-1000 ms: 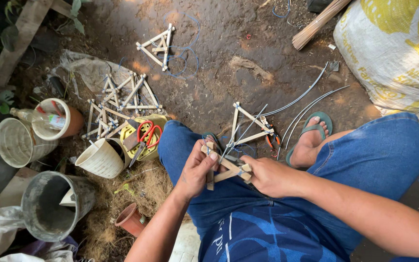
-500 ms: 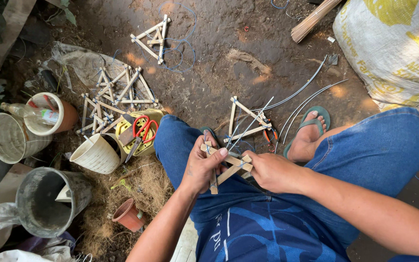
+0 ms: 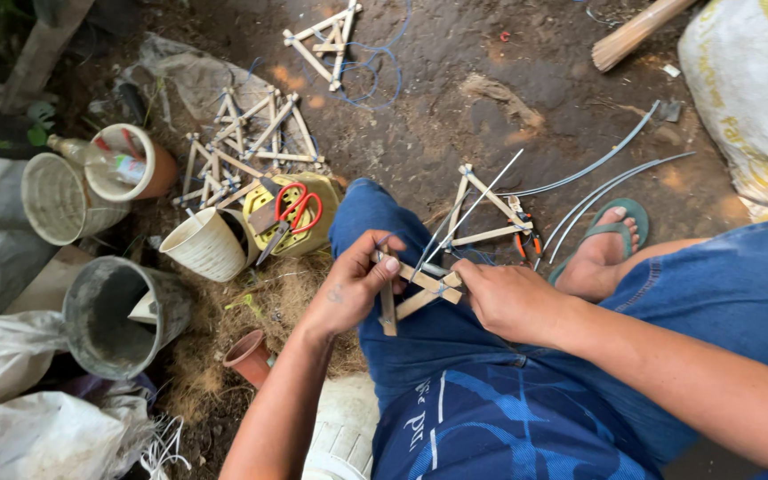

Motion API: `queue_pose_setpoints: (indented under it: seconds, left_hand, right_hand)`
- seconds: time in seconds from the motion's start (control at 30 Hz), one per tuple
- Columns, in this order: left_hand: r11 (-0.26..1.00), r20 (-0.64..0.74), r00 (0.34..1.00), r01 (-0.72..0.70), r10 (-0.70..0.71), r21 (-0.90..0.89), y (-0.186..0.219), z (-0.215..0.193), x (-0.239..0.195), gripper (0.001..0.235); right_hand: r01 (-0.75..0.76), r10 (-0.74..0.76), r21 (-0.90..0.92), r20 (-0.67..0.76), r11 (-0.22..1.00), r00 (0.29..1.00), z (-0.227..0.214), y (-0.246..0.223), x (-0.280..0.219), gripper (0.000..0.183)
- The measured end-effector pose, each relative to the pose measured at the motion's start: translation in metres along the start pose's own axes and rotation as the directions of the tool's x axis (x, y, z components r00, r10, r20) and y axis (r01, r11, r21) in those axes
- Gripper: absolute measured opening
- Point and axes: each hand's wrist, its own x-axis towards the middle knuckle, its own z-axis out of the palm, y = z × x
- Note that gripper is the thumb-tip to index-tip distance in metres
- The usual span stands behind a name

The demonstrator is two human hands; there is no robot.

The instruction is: The person assembles small triangular wooden structures by hand, using pliers to bend and secure metal wire around the joints. They repeatedly adjust the wire and reposition the wooden pieces to form stable frames.

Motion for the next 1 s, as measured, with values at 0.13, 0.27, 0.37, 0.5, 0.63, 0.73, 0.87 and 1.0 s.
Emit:
queue_pose_setpoints:
  seconds: [0.13,0.27,0.37,0.5,0.63,0.73,0.87,1.0]
  left_hand:
    - [0.918,-0.126,0.987,-0.040,0.097,0.395,0.012,-0.012,-0.002,0.025]
    - [0.583,-0.242,0.833,-0.115,0.498,0.804,0.014,0.009,-0.002,0.028]
    - [0.404,-0.239,0.680,-0.092,0.693,0.910,0.008,0.029,-0.005,0.044]
    - [0.382,-0.155,0.563,-0.311,0.811,0.870,0.005,0.037,-0.004,0.044]
    - [0.536,-0.090,0.696,-0.457,0.712,0.710,0.005,0.028,-0.001,0.019]
    - [0.553,-0.116,0.733,-0.389,0.670,0.737,0.004,0.025,0.009,0.011]
    - [0.487,-0.106,0.671,-0.410,0.734,0.771,0.002,0.028,0.010,0.007]
    - [0.512,-0.083,0.711,-0.413,0.698,0.753,0.008,0.020,0.004,0.008]
  right_hand:
    - [0.044,-0.043,-0.111,0.007,0.993,0.999,0.007,0.002,0.026,0.021]
    - [0.016,-0.016,-0.104,0.001,0.994,1.000,0.015,0.007,0.041,0.026]
    - [0.007,-0.009,-0.137,-0.010,0.990,1.000,0.021,0.008,0.040,0.027]
    - [-0.010,0.005,-0.200,-0.024,0.980,1.000,0.022,0.011,0.036,0.028]
    - [-0.034,0.031,-0.147,-0.024,0.988,0.999,0.021,0.012,0.038,0.029]
    - [-0.043,0.044,-0.089,0.010,0.995,0.999,0.022,0.013,0.042,0.028]
    - [-0.020,0.019,0.020,0.079,1.000,0.997,0.023,0.015,0.050,0.029]
    - [-0.003,-0.009,0.079,0.152,0.997,0.988,0.020,0.014,0.061,0.022]
